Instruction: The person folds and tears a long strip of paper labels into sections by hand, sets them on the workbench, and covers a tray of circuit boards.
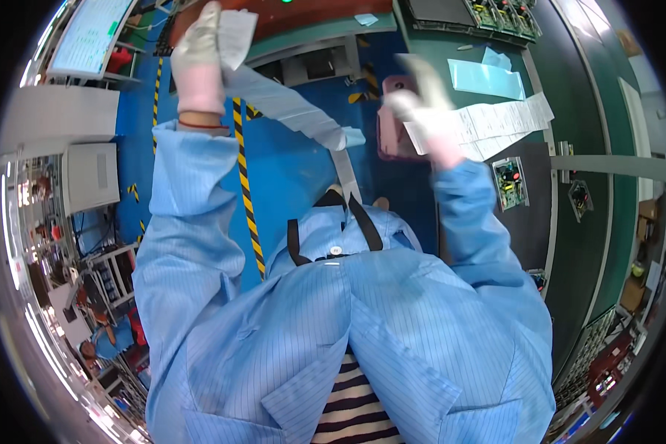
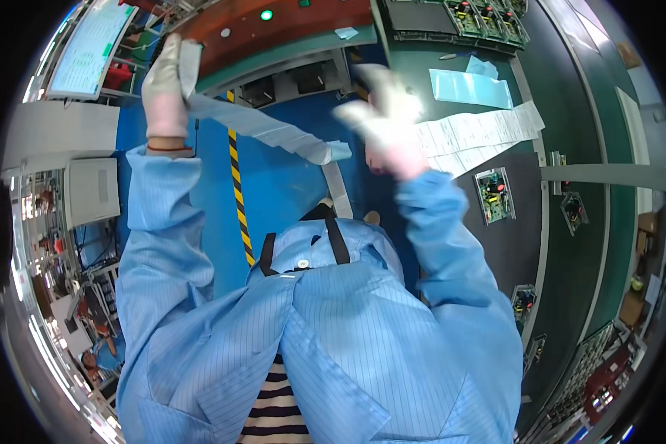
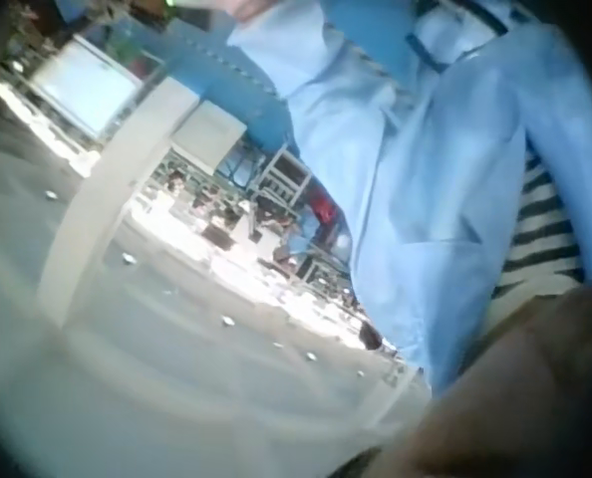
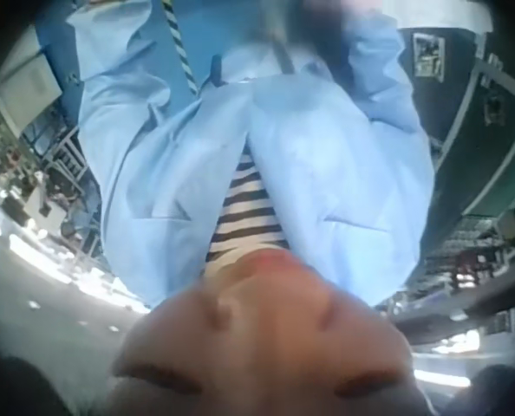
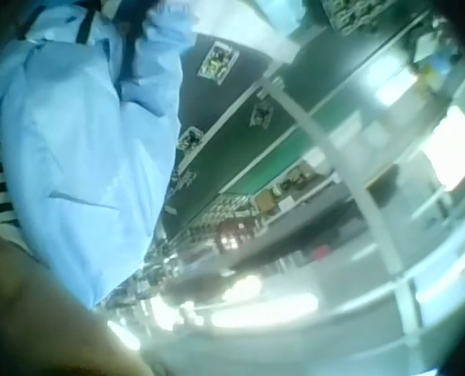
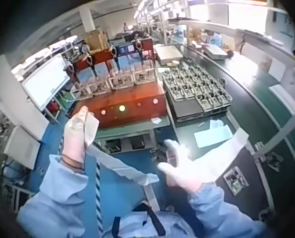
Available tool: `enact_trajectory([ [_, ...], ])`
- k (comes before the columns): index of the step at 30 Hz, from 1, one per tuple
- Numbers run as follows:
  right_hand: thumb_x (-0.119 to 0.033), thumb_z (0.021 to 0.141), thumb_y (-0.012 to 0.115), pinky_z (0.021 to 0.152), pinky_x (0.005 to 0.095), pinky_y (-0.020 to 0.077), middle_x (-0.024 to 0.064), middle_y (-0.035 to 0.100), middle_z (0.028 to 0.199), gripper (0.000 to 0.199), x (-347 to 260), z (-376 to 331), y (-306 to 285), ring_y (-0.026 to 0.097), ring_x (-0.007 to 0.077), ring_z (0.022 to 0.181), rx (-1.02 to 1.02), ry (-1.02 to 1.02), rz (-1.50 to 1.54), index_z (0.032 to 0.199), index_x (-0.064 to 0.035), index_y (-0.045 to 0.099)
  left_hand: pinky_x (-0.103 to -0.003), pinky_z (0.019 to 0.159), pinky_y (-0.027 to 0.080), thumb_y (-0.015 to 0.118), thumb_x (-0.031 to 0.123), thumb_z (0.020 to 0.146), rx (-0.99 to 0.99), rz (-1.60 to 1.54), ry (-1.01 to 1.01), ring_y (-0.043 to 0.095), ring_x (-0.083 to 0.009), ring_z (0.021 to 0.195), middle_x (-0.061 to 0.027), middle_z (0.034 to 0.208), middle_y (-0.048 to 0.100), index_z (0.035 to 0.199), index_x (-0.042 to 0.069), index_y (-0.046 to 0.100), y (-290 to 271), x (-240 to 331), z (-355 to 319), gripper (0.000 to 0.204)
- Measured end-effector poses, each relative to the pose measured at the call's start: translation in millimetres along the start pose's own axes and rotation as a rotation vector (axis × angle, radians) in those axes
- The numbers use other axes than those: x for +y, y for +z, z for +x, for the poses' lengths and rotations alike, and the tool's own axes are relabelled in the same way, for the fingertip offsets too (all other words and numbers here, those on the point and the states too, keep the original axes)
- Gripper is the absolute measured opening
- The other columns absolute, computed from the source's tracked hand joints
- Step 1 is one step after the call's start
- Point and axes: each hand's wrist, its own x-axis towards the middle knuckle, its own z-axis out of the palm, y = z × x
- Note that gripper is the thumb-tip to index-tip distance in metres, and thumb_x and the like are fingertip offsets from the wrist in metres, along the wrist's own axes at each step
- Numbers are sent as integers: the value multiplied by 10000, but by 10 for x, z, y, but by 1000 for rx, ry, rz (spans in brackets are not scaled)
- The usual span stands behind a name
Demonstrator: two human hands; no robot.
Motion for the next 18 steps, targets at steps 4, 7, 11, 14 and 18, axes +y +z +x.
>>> enact_trajectory([
  [4,-405,739,704,1017,406,380,168,572,1179,631,-402,220,811,510,319,1114,-253,-241,192,1244,-56,559,-230,735,493,646,233,906,-4,-24,-71,634,-102,822,-40,951,680,1019,17,687,188,159,-158,247],
  [7,-281,808,673,902,312,457,129,627,1061,404,-527,292,962,586,219,972,-450,29,428,1105,-10,634,-236,656,476,637,241,917,9,-125,-9,593,-83,697,-31,804,670,897,16,667,188,276,-268,228],
  [11,-187,878,639,873,264,460,73,652,1073,336,-742,211,917,580,116,970,-522,153,730,1139,22,607,-253,779,474,544,313,971,2,-159,-22,601,-97,850,-61,940,669,1004,23,642,-10,362,-301,308],
  [14,-175,897,632,884,262,456,63,651,1084,344,-660,314,924,570,100,987,-451,171,756,1162,41,590,-312,958,429,446,543,956,-459,-365,-233,528,-187,1130,-143,1259,543,1378,5,380,-222,441,-381,687],
  [18,-195,901,632,876,272,461,62,644,1090,350,-849,585,930,576,106,969,-289,120,925,1172,23,589,-366,1074,335,642,503,859,-654,-173,-91,441,-268,1255,-167,1380,425,1456,-10,171,-486,-86,-412,916],
])
